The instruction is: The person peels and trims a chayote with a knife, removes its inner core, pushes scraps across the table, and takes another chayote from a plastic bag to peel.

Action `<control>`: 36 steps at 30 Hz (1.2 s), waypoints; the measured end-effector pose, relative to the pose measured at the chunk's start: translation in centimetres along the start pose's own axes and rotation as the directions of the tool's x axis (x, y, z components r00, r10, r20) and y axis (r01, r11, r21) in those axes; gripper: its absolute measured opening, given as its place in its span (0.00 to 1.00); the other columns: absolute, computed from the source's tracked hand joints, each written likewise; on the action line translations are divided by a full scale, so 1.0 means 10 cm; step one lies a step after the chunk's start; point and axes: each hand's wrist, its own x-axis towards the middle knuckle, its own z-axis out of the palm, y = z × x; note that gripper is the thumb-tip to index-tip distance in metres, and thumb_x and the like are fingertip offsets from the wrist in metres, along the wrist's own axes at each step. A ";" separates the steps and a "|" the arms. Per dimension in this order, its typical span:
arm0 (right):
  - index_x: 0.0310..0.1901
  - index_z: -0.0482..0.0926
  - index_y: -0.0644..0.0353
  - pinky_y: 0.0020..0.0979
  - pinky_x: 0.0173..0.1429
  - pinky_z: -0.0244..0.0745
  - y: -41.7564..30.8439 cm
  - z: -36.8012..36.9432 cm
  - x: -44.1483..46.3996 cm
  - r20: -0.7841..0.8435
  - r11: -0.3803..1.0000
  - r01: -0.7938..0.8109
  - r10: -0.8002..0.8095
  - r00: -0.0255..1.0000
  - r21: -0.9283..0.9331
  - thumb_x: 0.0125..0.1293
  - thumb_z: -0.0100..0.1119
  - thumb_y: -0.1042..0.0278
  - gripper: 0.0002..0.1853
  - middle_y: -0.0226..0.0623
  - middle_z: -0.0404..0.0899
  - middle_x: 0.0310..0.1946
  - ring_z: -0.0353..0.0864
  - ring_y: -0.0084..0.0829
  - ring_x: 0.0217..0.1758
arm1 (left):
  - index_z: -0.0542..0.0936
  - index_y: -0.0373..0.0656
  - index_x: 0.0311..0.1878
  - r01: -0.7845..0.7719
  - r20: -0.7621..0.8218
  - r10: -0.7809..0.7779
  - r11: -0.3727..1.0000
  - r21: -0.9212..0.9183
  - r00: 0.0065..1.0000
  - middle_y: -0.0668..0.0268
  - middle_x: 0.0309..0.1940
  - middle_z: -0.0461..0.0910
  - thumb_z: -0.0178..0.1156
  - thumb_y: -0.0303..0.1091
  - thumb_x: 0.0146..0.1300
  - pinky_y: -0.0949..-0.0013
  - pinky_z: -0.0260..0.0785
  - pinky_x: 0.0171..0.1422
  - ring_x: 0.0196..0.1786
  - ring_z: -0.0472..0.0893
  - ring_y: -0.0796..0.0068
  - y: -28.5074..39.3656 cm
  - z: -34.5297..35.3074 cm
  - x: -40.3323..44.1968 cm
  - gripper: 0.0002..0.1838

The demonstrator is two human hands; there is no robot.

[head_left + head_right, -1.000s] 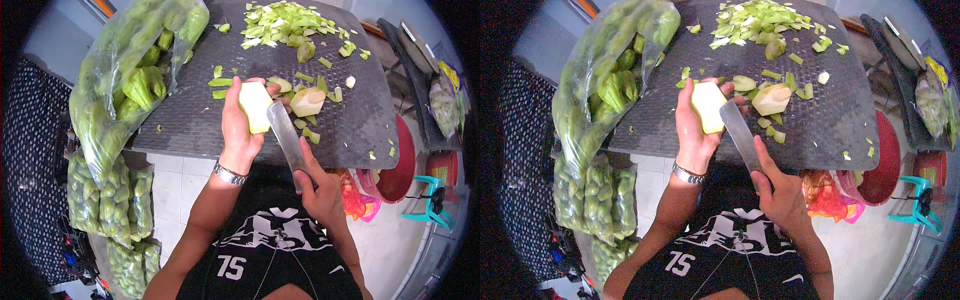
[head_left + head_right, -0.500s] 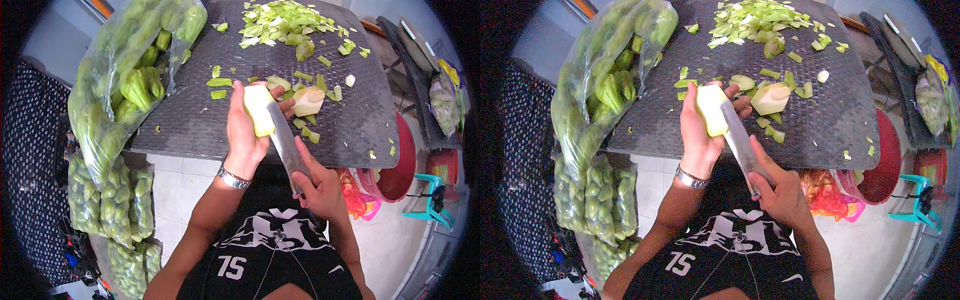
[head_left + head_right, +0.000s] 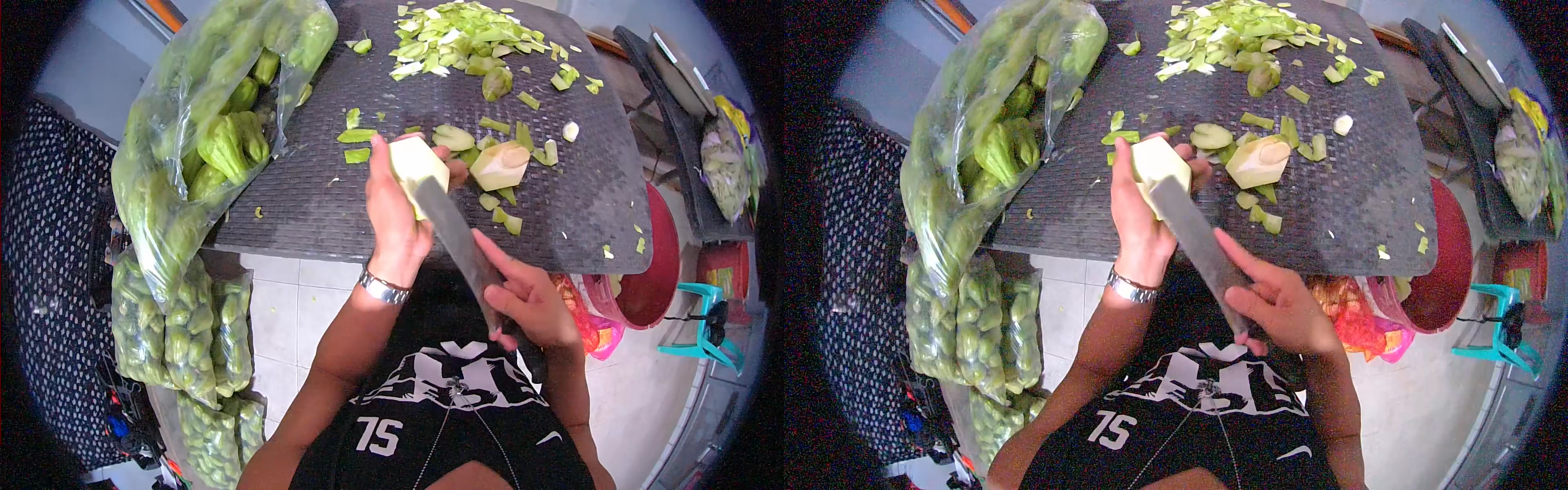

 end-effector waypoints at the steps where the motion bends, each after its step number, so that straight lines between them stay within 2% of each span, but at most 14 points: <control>1: 0.83 0.55 0.39 0.21 0.22 0.70 -0.01 0.03 -0.01 -0.018 1.000 -0.004 0.004 1.000 -0.004 0.77 0.57 0.72 0.37 0.26 0.78 0.26 0.75 0.16 0.22 | 0.73 0.42 0.58 -0.003 -0.010 0.003 1.000 -0.020 1.000 0.51 0.44 0.83 0.38 0.63 0.80 0.48 0.81 0.51 0.40 0.87 0.49 0.02 0.01 0.01 0.32; 2: 0.83 0.55 0.41 0.21 0.22 0.70 -0.02 0.09 -0.02 -0.037 1.000 -0.009 0.008 0.999 -0.007 0.77 0.56 0.72 0.37 0.26 0.79 0.26 0.76 0.16 0.22 | 0.73 0.41 0.58 -0.006 -0.019 0.005 0.999 -0.039 1.000 0.52 0.42 0.83 0.37 0.63 0.81 0.49 0.81 0.50 0.38 0.87 0.50 0.04 0.03 0.01 0.32; 3: 0.83 0.54 0.42 0.21 0.22 0.70 -0.03 0.12 -0.03 -0.057 1.000 -0.011 0.011 0.998 -0.009 0.77 0.56 0.72 0.37 0.27 0.79 0.26 0.76 0.16 0.22 | 0.74 0.40 0.59 0.026 -0.020 -0.027 0.998 -0.059 0.999 0.52 0.44 0.83 0.37 0.60 0.82 0.48 0.79 0.55 0.43 0.86 0.51 0.07 0.06 -0.02 0.31; 6: 0.82 0.57 0.51 0.22 0.22 0.71 -0.02 0.07 -0.06 -0.076 0.998 0.057 -0.054 0.996 0.039 0.77 0.56 0.72 0.35 0.29 0.80 0.26 0.76 0.18 0.22 | 0.75 0.40 0.59 0.147 0.034 -0.143 0.955 -0.256 0.989 0.51 0.47 0.82 0.38 0.58 0.82 0.47 0.77 0.59 0.50 0.84 0.51 0.12 -0.01 -0.01 0.29; 7: 0.81 0.58 0.54 0.23 0.23 0.72 0.00 0.04 -0.07 -0.084 0.995 0.091 -0.086 0.993 0.048 0.77 0.56 0.72 0.34 0.30 0.80 0.28 0.77 0.19 0.22 | 0.75 0.39 0.60 0.138 -0.020 -0.152 0.940 -0.312 0.988 0.52 0.48 0.82 0.39 0.56 0.82 0.48 0.76 0.60 0.54 0.82 0.51 0.14 -0.05 0.05 0.28; 9: 0.79 0.60 0.59 0.24 0.24 0.73 0.01 -0.03 -0.06 -0.100 0.986 0.158 -0.152 0.983 0.061 0.77 0.55 0.71 0.31 0.32 0.82 0.30 0.77 0.20 0.22 | 0.76 0.39 0.61 0.209 0.088 -0.191 0.921 -0.330 0.978 0.52 0.49 0.82 0.40 0.57 0.81 0.47 0.74 0.63 0.55 0.81 0.49 0.17 -0.17 0.09 0.30; 12: 0.75 0.65 0.62 0.26 0.25 0.74 -0.07 0.16 -0.04 -0.317 0.949 0.288 -0.315 0.895 -0.131 0.77 0.56 0.69 0.28 0.35 0.83 0.34 0.78 0.21 0.21 | 0.76 0.41 0.60 0.229 0.252 -0.144 0.907 -0.352 0.957 0.53 0.49 0.81 0.42 0.58 0.80 0.47 0.74 0.63 0.54 0.80 0.50 0.18 -0.37 0.19 0.29; 13: 0.75 0.67 0.56 0.31 0.29 0.80 -0.02 0.13 -0.02 -0.292 0.847 0.277 -0.435 0.852 -0.454 0.73 0.57 0.75 0.30 0.37 0.82 0.42 0.82 0.27 0.26 | 0.76 0.42 0.60 0.225 0.304 -0.115 0.906 -0.359 0.946 0.54 0.48 0.81 0.42 0.58 0.80 0.48 0.74 0.62 0.54 0.81 0.50 0.16 -0.42 0.22 0.28; 14: 0.75 0.68 0.52 0.33 0.31 0.81 -0.01 0.15 0.02 -0.231 0.679 0.270 -0.551 0.802 -0.683 0.70 0.57 0.76 0.31 0.38 0.81 0.44 0.84 0.30 0.28 | 0.76 0.43 0.59 0.182 0.285 -0.078 0.916 -0.359 0.955 0.54 0.47 0.81 0.43 0.58 0.80 0.47 0.74 0.62 0.53 0.81 0.51 0.16 -0.41 0.23 0.27; 16: 0.75 0.70 0.45 0.37 0.36 0.84 0.00 0.23 0.10 -0.022 0.204 0.172 -0.702 0.712 -0.964 0.65 0.58 0.80 0.36 0.39 0.78 0.48 0.86 0.35 0.34 | 0.76 0.45 0.57 0.096 0.247 -0.006 0.930 -0.355 0.969 0.55 0.46 0.81 0.43 0.58 0.80 0.46 0.75 0.61 0.53 0.81 0.51 0.12 -0.38 0.22 0.26; 17: 0.75 0.71 0.34 0.42 0.40 0.85 0.02 0.31 0.08 -0.068 0.252 0.134 -0.658 0.750 -0.959 0.60 0.57 0.82 0.41 0.41 0.74 0.51 0.86 0.43 0.40 | 0.76 0.45 0.56 0.039 0.184 0.022 0.946 -0.322 0.983 0.54 0.47 0.81 0.44 0.58 0.80 0.45 0.75 0.61 0.53 0.81 0.50 0.12 -0.31 0.18 0.25; 19: 0.75 0.70 0.33 0.41 0.40 0.85 0.05 0.34 0.06 -0.004 0.187 0.147 -0.631 0.776 -0.971 0.61 0.57 0.81 0.41 0.42 0.74 0.51 0.86 0.43 0.39 | 0.75 0.45 0.55 -0.070 0.057 0.087 0.968 -0.241 0.995 0.53 0.49 0.81 0.44 0.58 0.80 0.44 0.76 0.60 0.53 0.82 0.48 0.15 -0.13 0.09 0.25; 25: 0.76 0.70 0.33 0.42 0.39 0.85 0.05 0.37 0.05 0.020 0.189 0.163 -0.592 0.806 -0.968 0.61 0.58 0.81 0.41 0.41 0.74 0.51 0.86 0.44 0.37 | 0.75 0.45 0.54 -0.112 0.081 0.133 0.967 -0.229 0.988 0.51 0.55 0.79 0.45 0.58 0.79 0.41 0.78 0.58 0.56 0.82 0.39 0.16 -0.09 0.11 0.24; 36: 0.75 0.70 0.33 0.42 0.38 0.86 0.09 0.33 0.15 0.029 0.234 0.237 -0.650 0.759 -0.943 0.61 0.57 0.82 0.41 0.41 0.75 0.50 0.86 0.44 0.37 | 0.76 0.45 0.53 -0.134 0.058 0.152 0.963 -0.232 0.987 0.53 0.54 0.79 0.43 0.56 0.80 0.37 0.74 0.63 0.60 0.80 0.36 0.08 0.05 -0.07 0.23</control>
